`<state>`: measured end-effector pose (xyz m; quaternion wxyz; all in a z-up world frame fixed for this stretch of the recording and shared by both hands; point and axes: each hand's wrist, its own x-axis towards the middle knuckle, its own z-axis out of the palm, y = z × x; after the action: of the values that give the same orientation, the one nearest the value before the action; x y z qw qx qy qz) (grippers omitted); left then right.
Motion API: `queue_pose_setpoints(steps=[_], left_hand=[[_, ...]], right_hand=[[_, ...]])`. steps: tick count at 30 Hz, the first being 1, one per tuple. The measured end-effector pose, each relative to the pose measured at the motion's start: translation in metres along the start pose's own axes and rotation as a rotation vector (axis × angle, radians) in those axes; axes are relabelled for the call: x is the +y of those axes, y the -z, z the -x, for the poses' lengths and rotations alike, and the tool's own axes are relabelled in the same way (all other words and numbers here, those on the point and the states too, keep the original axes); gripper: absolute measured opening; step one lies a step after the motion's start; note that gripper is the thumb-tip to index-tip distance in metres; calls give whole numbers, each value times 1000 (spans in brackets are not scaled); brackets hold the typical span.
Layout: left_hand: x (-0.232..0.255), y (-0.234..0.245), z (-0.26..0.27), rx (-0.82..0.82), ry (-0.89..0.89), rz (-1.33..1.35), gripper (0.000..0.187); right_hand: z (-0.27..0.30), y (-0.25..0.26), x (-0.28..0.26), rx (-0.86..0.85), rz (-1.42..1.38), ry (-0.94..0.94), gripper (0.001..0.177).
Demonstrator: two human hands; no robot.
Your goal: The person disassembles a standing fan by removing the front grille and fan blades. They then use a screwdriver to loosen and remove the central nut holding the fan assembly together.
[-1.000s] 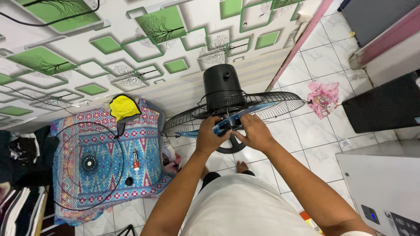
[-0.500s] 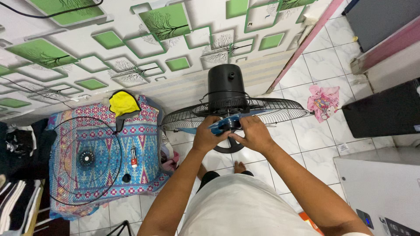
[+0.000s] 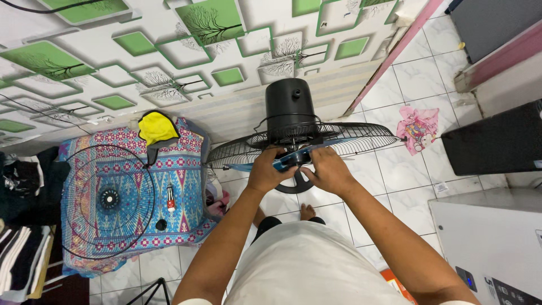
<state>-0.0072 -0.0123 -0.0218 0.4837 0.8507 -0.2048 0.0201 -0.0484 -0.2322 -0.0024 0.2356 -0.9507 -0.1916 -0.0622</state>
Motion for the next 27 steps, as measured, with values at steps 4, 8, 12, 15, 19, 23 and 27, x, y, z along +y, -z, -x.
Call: queue_pose_setpoints(steps=[4,8,12,15,19,23,27], left_hand=[[1,1,0,-10,-2,11,60],[-1,-1,1,-17,-24,0,58],[-4,-3,2,-34,-43,-34,56],[-3,-7,4,-57,39,-39,56],[0,-8,4,-17,39,9,52],[0,-8,3,7,32,49,48],[0,-11,7,33,10,-2,50]], right_hand=[[-2,2,-5,25,1,-24,41],[-2,5,-7,40,-6,-32,42],[-3,6,-8,-17,-1,-49,43],[-1,7,-10,75,-23,-4,43],[0,3,-8,84,5,-9,40],[2,-2,-4,16,20,-53,37],[4,-3,-5,31,14,-57,35]])
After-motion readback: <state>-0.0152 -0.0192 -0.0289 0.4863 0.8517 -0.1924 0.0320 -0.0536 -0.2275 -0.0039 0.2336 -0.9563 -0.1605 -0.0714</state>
